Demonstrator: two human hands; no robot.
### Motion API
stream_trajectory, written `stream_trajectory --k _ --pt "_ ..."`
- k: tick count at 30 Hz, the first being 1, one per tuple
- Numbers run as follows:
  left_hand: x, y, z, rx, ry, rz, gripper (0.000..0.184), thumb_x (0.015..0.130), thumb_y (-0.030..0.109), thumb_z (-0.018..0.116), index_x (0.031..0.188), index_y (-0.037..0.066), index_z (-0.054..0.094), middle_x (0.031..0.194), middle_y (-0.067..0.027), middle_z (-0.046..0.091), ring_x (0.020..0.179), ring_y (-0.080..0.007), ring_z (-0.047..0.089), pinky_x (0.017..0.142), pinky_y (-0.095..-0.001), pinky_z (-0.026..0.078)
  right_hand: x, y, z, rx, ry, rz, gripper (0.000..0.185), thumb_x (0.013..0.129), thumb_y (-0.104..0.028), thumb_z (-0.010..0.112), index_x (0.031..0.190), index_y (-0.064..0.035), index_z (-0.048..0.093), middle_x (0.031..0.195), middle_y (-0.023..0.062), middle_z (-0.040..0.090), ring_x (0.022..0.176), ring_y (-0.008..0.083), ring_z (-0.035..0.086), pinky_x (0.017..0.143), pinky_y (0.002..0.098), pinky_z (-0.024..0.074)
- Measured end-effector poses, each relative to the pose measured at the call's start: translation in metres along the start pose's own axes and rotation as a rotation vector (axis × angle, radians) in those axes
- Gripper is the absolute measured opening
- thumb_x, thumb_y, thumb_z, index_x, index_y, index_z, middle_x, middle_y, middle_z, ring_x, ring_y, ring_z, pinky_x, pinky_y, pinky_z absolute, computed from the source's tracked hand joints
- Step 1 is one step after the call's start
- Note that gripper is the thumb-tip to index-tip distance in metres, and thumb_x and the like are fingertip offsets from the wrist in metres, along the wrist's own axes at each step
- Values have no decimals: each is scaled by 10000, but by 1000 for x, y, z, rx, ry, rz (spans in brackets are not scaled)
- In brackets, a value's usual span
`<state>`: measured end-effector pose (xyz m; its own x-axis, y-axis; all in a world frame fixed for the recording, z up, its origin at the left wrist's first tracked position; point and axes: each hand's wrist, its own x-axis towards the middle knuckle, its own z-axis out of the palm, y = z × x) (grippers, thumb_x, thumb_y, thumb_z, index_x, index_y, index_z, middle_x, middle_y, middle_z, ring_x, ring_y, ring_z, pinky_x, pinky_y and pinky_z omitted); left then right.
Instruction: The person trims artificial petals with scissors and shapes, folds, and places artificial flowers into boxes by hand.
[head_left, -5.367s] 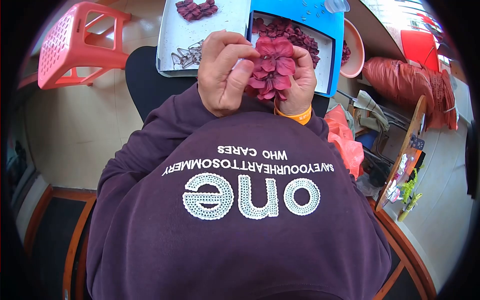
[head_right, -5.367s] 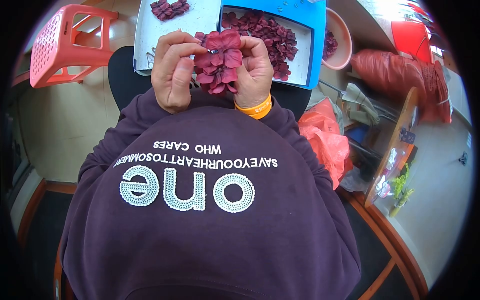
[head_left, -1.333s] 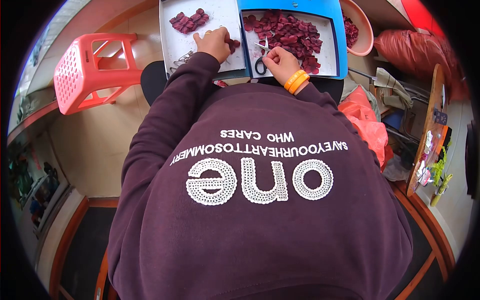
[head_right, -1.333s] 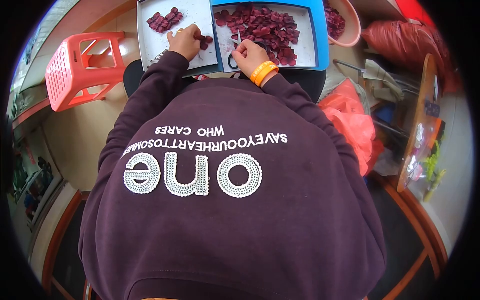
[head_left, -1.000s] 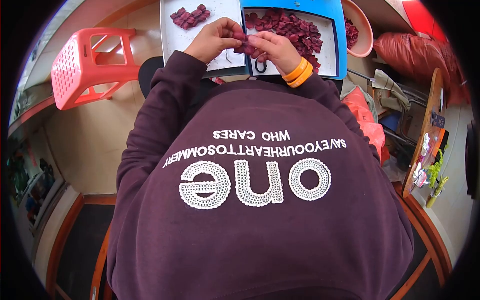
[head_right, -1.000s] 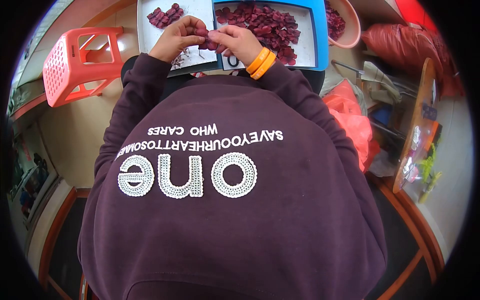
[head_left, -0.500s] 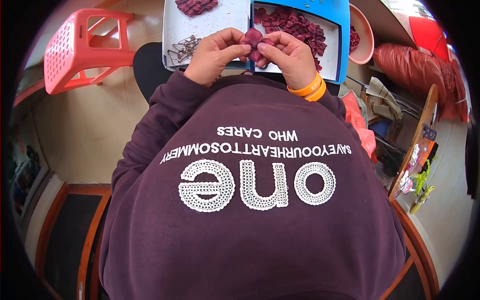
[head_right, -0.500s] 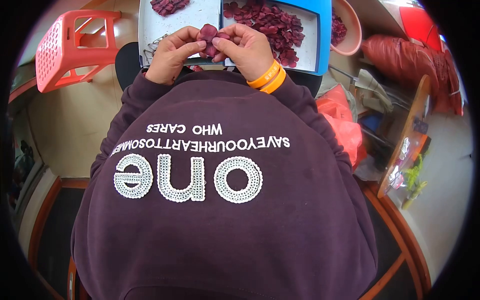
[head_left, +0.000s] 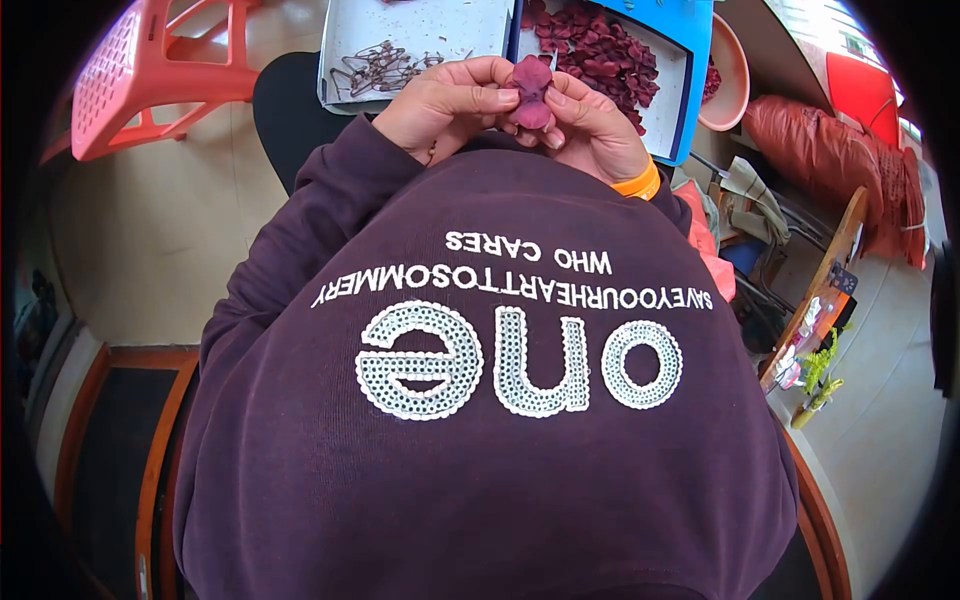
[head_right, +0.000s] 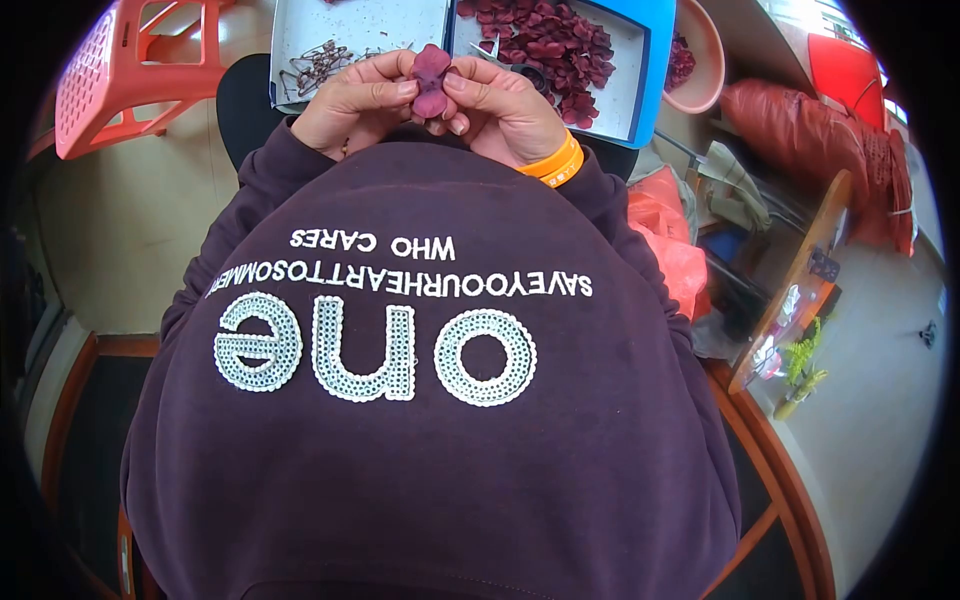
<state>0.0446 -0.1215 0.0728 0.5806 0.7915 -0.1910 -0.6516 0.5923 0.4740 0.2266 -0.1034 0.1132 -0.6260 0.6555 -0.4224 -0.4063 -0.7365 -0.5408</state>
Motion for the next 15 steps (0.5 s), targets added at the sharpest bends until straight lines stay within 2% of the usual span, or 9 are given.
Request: stream_trajectory --k 7,11,15 --pt "-1 5 10 -113 2 -6 88 788 20 555 875 21 550 801 -91 587 710 -144 549 726 -227 416 2 1 3 8 -30 -39 121 841 -50 542 945 8 566 791 103 592 591 128 525 571 193 445" --pt "-2 3 8 -37 82 95 89 783 27 562 871 19 560 778 -77 582 683 -124 539 701 -213 418 1 2 7 -331 182 -227 138 832 -46 560 955 16 564 786 96 587 588 128 531 555 191 456" --pt "-1 1 7 182 134 135 89 777 33 572 865 18 568 765 -64 580 670 -110 529 684 -198 417 -2 4 5 -377 193 -243 147 825 -45 571 955 24 563 779 93 586 585 129 537 550 189 462"
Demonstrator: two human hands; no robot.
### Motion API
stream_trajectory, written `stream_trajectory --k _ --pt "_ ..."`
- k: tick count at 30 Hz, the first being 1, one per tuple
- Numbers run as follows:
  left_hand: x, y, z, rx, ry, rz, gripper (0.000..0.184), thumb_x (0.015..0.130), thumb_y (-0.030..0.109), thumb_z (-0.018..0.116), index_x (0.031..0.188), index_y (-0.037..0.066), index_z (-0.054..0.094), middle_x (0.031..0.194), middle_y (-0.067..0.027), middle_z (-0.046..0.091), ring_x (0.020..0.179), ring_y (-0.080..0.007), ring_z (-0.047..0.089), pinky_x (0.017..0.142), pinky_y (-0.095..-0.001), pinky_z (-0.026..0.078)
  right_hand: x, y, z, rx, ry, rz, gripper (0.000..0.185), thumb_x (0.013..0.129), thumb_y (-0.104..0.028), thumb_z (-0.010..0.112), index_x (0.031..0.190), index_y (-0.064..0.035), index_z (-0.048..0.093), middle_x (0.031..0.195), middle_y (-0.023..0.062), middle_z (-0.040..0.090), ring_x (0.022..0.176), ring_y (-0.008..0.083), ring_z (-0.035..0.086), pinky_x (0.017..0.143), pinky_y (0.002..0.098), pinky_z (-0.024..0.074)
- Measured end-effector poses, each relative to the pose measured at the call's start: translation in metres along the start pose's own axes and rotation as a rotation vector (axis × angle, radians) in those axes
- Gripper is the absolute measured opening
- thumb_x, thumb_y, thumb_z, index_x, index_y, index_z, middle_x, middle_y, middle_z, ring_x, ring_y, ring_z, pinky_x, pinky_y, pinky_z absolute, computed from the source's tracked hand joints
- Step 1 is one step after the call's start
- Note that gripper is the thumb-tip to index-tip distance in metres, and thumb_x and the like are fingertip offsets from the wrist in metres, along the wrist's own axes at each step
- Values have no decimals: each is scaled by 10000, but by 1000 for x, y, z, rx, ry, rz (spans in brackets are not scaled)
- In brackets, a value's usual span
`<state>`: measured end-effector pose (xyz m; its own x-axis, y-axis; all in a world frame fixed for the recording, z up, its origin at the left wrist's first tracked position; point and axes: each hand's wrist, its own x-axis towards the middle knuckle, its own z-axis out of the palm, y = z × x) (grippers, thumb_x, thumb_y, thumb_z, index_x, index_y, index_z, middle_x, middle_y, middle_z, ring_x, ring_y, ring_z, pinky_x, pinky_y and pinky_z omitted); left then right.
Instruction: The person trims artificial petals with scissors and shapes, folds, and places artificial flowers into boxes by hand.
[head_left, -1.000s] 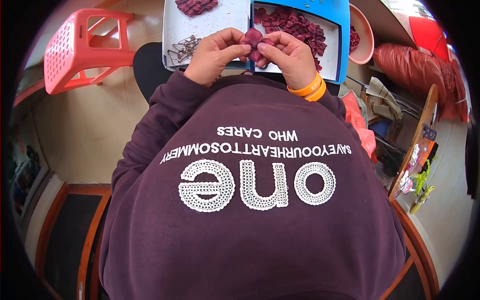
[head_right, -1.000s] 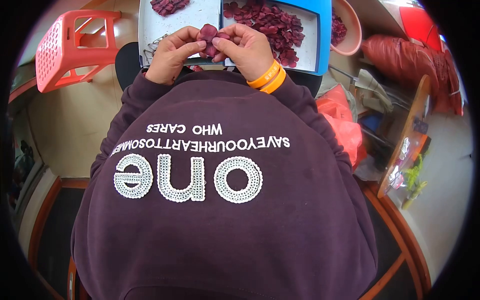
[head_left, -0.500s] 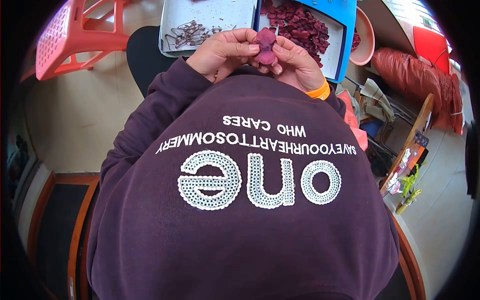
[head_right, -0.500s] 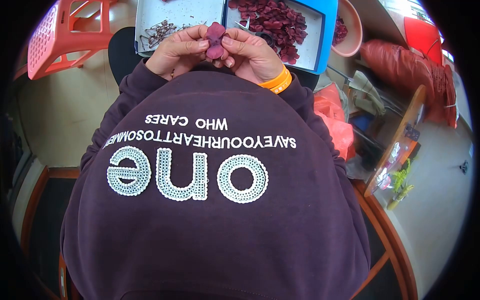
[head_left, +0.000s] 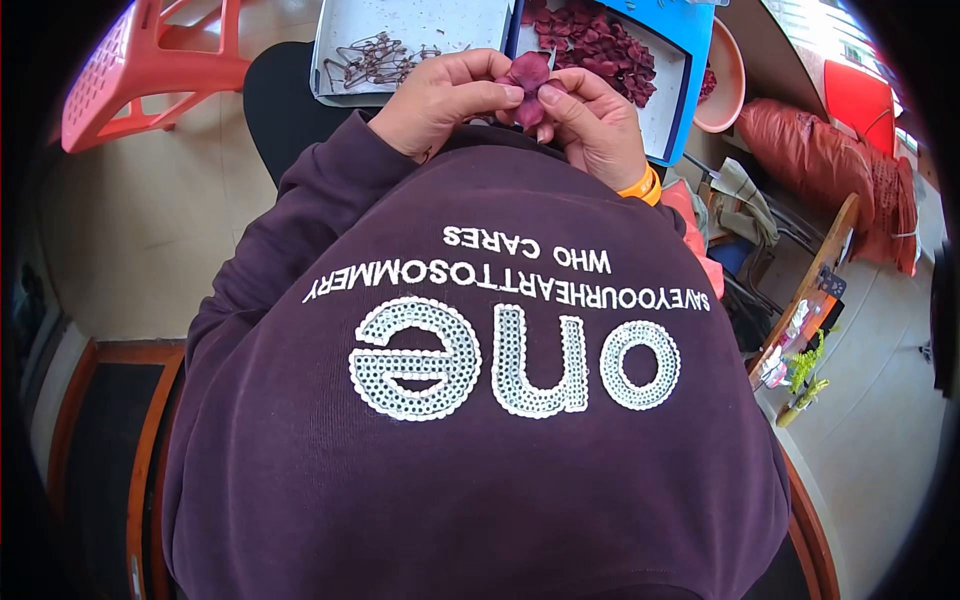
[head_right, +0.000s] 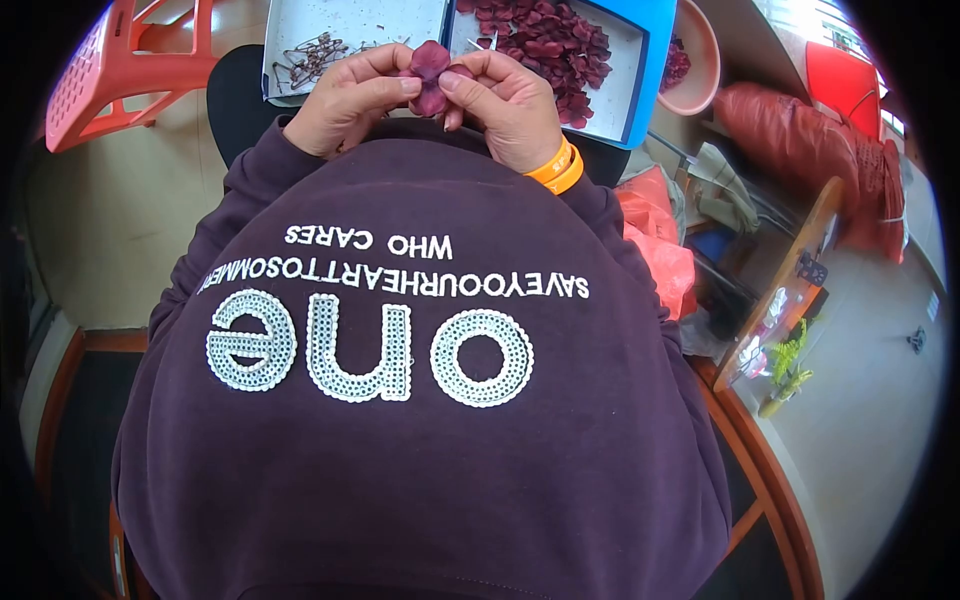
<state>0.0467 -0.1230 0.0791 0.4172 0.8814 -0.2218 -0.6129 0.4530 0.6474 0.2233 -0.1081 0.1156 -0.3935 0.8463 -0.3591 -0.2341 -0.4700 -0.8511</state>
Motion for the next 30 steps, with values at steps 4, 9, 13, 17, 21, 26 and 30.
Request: stream_trajectory --k 4,9,13,17,21,26,30 --pt "-1 -1 -3 68 9 -12 90 787 46 570 874 23 566 782 -48 571 699 -99 520 710 -190 402 0 -2 1 6 -13 36 146 824 -43 572 952 27 564 773 92 586 582 130 542 552 187 466" --pt "-2 2 -3 119 3 -71 90 803 53 558 888 26 559 799 -44 568 729 -96 521 740 -189 392 2 0 -1 -66 -13 60 139 829 -52 568 942 28 564 769 92 586 580 129 541 552 182 462" --pt "-4 1 -3 125 -13 -107 88 808 47 550 893 23 555 796 -55 578 726 -102 533 739 -193 400 1 2 -2 -79 -20 84 136 836 -69 566 932 27 563 766 93 587 583 124 535 548 176 452" --pt "-3 -2 -5 -24 -85 -109 87 813 47 548 894 16 554 801 -71 588 725 -111 545 740 -198 409 0 -1 0 150 -83 176 133 844 -84 561 925 22 562 764 93 587 590 120 528 548 169 440" --pt "-1 -5 -8 -112 -190 -109 110 816 52 553 915 5 544 827 -83 598 735 -121 553 753 -210 417 0 -2 -4 292 -168 250 128 853 -94 549 914 18 563 763 99 590 605 114 521 554 166 428" --pt "-2 -4 -11 -145 -202 -143 124 826 48 540 941 3 532 828 -82 587 747 -128 551 771 -225 417 4 -1 -8 378 -225 298 106 849 -65 544 915 15 563 769 106 588 627 110 526 579 174 436" --pt "-4 -2 -5 -3 -98 -58 134 821 12 527 954 5 529 851 -78 570 768 -132 540 773 -227 414 0 -4 -3 210 -135 205 93 831 -23 546 916 10 562 798 101 590 666 114 535 606 188 444"
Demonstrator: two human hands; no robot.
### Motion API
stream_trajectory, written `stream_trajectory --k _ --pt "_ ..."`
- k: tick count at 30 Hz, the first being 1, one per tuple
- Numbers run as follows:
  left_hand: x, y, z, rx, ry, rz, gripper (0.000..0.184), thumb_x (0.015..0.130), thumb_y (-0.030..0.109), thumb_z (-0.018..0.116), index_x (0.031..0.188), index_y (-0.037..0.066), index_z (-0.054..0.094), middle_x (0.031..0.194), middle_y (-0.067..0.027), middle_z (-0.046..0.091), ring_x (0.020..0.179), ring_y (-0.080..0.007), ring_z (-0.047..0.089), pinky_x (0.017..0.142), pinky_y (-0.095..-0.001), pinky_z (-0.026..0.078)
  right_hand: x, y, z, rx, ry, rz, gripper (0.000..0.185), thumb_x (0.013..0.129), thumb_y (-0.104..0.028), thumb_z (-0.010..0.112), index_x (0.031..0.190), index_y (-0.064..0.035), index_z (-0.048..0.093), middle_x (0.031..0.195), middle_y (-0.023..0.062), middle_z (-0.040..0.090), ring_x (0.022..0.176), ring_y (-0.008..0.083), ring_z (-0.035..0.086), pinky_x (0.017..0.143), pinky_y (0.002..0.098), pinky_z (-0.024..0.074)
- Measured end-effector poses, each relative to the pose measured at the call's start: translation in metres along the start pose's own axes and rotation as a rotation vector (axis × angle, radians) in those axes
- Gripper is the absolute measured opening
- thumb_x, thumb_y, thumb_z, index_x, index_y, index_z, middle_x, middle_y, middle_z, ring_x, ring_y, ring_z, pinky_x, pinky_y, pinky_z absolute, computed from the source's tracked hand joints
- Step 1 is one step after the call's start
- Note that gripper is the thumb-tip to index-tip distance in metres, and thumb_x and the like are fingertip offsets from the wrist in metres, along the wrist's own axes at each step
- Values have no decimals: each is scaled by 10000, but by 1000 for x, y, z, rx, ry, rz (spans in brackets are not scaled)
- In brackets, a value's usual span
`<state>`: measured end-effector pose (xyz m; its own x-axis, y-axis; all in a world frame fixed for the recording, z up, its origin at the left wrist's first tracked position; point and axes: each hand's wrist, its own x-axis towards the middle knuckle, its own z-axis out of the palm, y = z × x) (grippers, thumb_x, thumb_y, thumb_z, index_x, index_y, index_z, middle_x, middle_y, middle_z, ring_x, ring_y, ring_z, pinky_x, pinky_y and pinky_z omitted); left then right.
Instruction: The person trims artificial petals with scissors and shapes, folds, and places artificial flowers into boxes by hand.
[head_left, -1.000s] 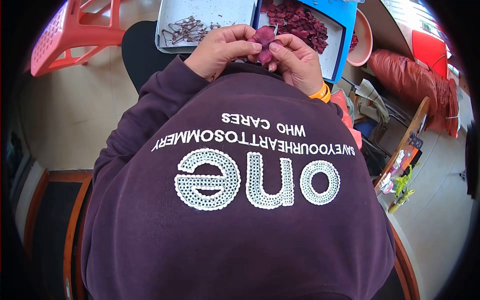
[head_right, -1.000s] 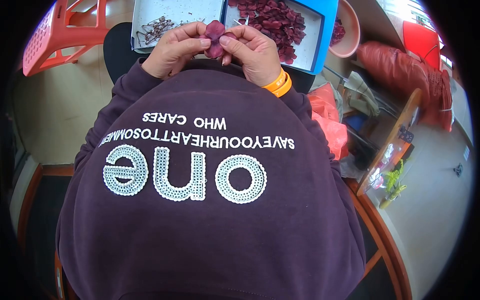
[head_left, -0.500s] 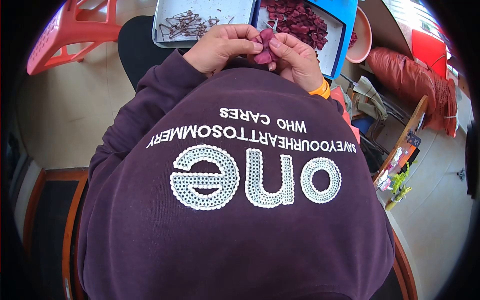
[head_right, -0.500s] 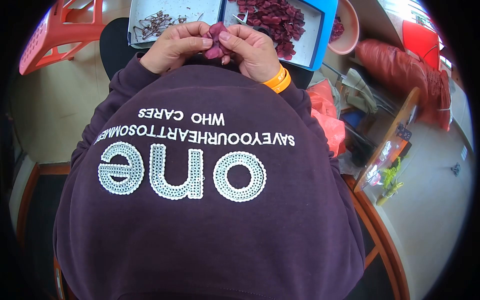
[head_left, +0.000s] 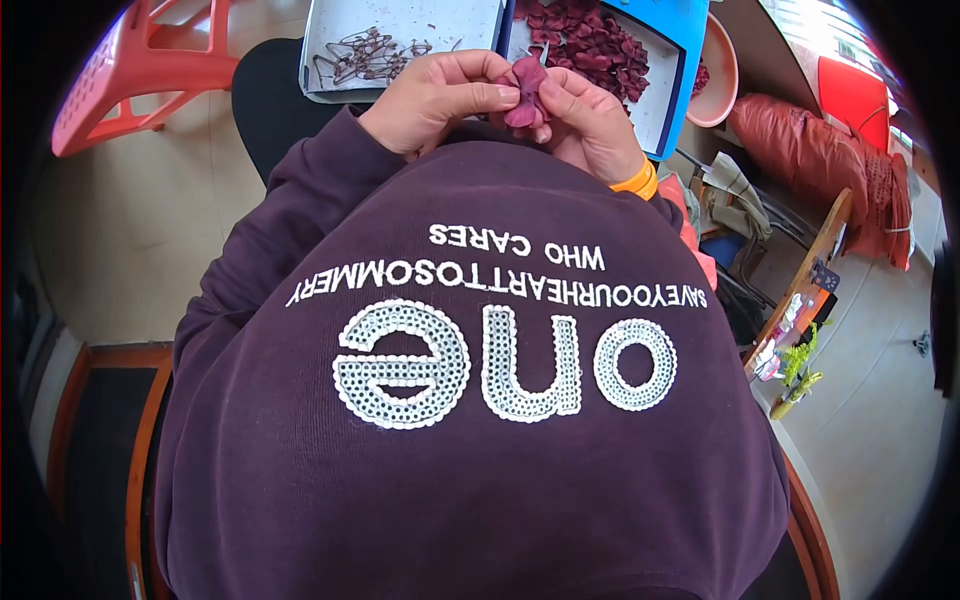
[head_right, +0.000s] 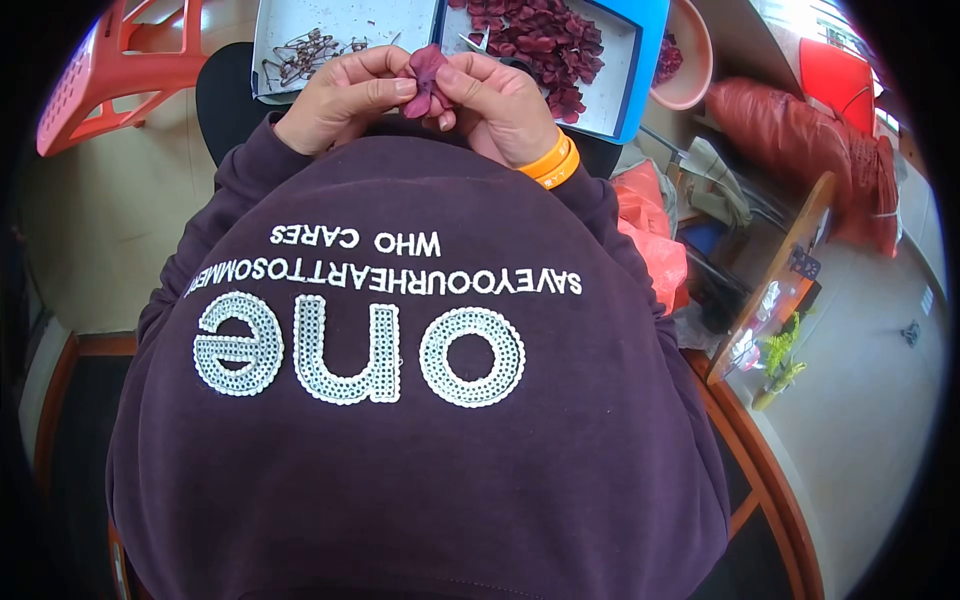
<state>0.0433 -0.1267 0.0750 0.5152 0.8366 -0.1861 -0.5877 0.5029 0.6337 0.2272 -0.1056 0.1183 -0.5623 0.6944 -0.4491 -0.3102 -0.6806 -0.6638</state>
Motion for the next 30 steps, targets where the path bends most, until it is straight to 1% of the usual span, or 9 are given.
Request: stream_trajectory --k 2,6,7,11,17,22,26,27,30 --pt "-1 3 4 55 34 30 140 819 0 523 959 5 528 859 -76 565 774 -133 537 774 -227 413 -1 -1 4 -55 27 -37 94 825 -9 547 916 9 562 807 99 590 678 115 537 614 193 447" --pt "-7 14 16 403 128 387 151 736 -53 571 860 32 590 841 -57 561 748 -114 518 704 -196 413 -6 -4 13 -604 60 -474 166 741 85 567 880 -7 575 866 89 591 734 138 549 652 214 456" --pt "-7 17 18 405 122 388 151 736 -53 571 860 32 590 841 -57 561 748 -114 518 704 -196 413 -6 -6 14 -606 63 -479 166 741 85 567 880 -7 575 866 89 591 734 138 549 652 214 456" --pt "-10 26 24 814 108 806 217 674 -108 563 819 42 622 909 -65 522 791 -133 497 699 -205 408 -8 -17 18 -1091 -24 -1047 248 654 150 579 848 -4 565 945 132 574 834 193 554 741 257 462" --pt "-13 26 33 789 187 838 250 631 -146 560 765 51 639 951 -71 492 815 -140 485 711 -222 408 -8 -12 25 -1057 94 -1146 287 582 160 596 790 -37 593 919 84 591 769 169 555 668 230 459" --pt "-12 25 30 787 161 810 204 685 -96 546 827 31 619 946 -75 504 813 -135 484 716 -220 405 -7 -11 24 -1053 101 -1123 280 582 164 590 779 -36 598 915 83 591 767 164 550 655 231 456" --pt "-11 25 32 487 183 612 158 765 -21 514 902 2 589 911 -82 529 790 -130 489 711 -199 402 -6 -9 23 -1079 137 -1143 265 578 162 590 758 -32 604 922 83 591 757 163 544 644 226 452" --pt "-10 25 32 486 183 611 158 765 -21 514 902 2 589 911 -82 529 790 -130 489 711 -199 402 -7 -9 23 -1079 138 -1142 265 578 162 590 758 -32 604 922 83 591 757 163 544 644 226 452" --pt "-7 21 30 259 59 255 171 821 31 448 965 -4 532 949 -80 523 839 -117 480 746 -191 367 -11 -10 22 -1119 123 -1118 259 594 148 612 786 -26 600 949 105 582 846 187 550 734 247 457"
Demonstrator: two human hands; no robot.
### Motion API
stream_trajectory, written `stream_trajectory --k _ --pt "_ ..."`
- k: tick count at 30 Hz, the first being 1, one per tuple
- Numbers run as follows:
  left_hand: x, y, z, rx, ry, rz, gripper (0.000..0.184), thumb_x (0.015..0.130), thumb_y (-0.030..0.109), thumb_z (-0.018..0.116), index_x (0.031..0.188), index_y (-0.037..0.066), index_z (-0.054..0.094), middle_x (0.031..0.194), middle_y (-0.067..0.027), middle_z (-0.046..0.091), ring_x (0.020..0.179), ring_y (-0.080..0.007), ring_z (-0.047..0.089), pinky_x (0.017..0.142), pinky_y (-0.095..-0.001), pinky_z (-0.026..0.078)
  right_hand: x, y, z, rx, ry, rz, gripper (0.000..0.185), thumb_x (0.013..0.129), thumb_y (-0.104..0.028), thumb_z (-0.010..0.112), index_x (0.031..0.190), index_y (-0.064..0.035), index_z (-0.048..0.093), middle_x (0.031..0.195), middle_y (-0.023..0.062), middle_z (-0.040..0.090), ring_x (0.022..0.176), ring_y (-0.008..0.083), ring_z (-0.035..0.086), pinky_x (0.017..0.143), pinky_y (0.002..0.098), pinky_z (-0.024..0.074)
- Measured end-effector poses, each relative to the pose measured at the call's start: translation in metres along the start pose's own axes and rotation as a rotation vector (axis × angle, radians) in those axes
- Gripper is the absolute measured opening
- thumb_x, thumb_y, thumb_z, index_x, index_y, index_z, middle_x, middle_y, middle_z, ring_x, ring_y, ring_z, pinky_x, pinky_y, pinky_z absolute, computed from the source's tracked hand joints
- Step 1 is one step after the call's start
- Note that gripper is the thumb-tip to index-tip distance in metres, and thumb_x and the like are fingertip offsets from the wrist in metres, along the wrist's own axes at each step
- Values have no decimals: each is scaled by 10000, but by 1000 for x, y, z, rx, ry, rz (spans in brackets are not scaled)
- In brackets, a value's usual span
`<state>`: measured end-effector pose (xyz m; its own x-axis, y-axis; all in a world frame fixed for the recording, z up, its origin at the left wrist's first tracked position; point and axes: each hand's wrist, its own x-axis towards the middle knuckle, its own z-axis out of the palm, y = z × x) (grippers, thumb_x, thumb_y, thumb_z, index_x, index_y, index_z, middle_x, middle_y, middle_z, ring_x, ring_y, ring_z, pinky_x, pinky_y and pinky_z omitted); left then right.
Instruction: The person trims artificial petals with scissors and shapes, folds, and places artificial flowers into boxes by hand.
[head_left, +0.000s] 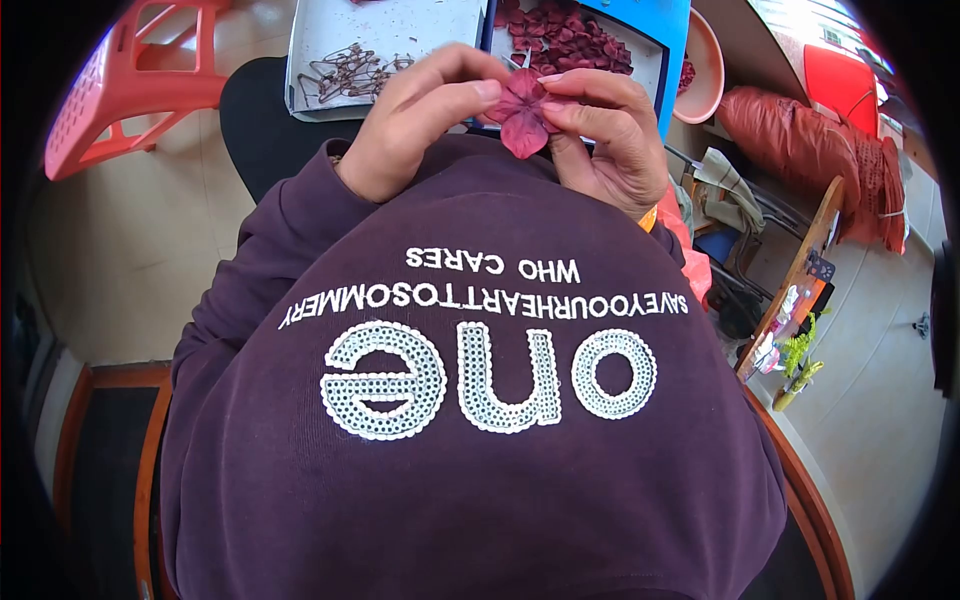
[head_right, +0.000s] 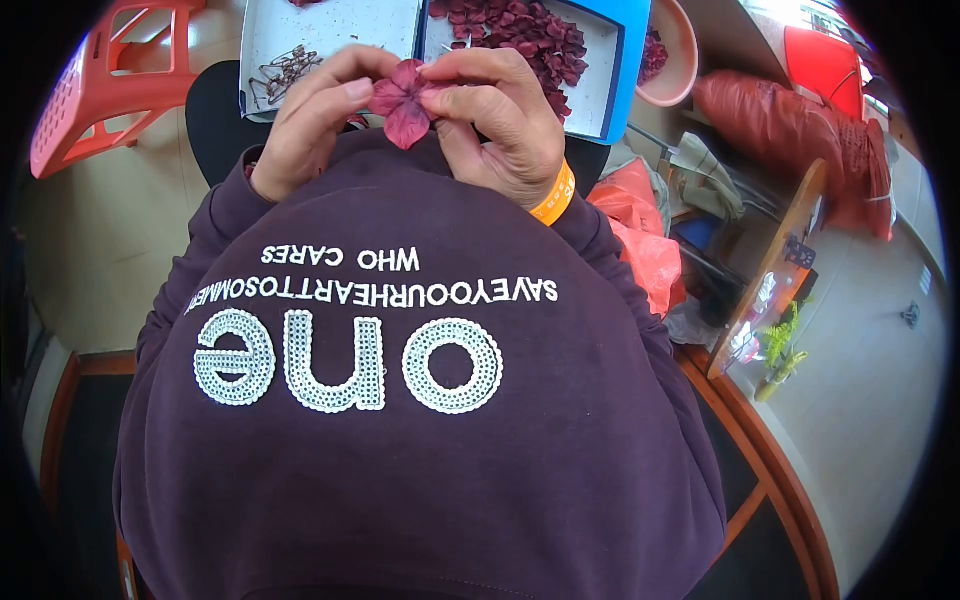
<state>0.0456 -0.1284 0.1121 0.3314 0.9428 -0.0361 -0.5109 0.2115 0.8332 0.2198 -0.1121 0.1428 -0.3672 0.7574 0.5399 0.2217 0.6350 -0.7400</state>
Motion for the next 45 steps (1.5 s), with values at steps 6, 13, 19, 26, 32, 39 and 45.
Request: stream_trajectory --k 6,13,19,26,32,39,45 --pt "2 -6 -1 -249 -85 -237 175 843 34 434 990 17 526 928 -60 547 844 -92 493 767 -190 370 -1 1 -1 1 -6 25 234 610 148 615 767 -24 595 956 111 580 875 186 549 762 247 456" --pt "1 -11 -4 -424 -109 -263 188 857 47 448 1029 18 519 950 -62 558 853 -100 523 801 -212 397 -3 5 5 59 71 92 237 569 162 600 705 -32 594 919 77 590 758 150 540 654 217 450" --pt "0 -16 -6 -552 -149 -271 227 866 61 458 1086 18 493 962 -79 560 864 -116 539 809 -224 417 -2 3 7 84 70 102 231 571 161 605 694 -33 588 905 74 592 760 146 542 665 217 452" --pt "1 -19 -10 -624 -171 -300 256 873 79 454 1122 19 469 949 -106 561 798 -122 543 758 -209 425 -2 3 7 108 55 136 232 575 160 603 701 -34 590 910 74 591 772 147 545 681 218 453" --pt "1 -23 -14 -725 -250 -282 262 876 95 451 1123 9 464 918 -124 567 707 -115 524 691 -193 419 -2 5 7 140 42 156 230 583 157 590 714 -33 592 918 74 588 785 153 547 694 221 452" --pt "-4 -30 -7 -623 -147 -390 263 851 86 461 1100 0 471 870 -112 569 648 -104 498 628 -173 407 -19 10 -6 12 -91 149 234 627 165 541 782 -6 575 942 111 574 814 183 552 729 236 457" --pt "5 -34 1 47 211 6 211 809 34 501 1019 22 509 837 -75 571 697 -106 522 669 -174 412 -13 13 6 169 -79 536 194 711 104 564 879 7 554 909 84 562 776 143 538 694 217 448"
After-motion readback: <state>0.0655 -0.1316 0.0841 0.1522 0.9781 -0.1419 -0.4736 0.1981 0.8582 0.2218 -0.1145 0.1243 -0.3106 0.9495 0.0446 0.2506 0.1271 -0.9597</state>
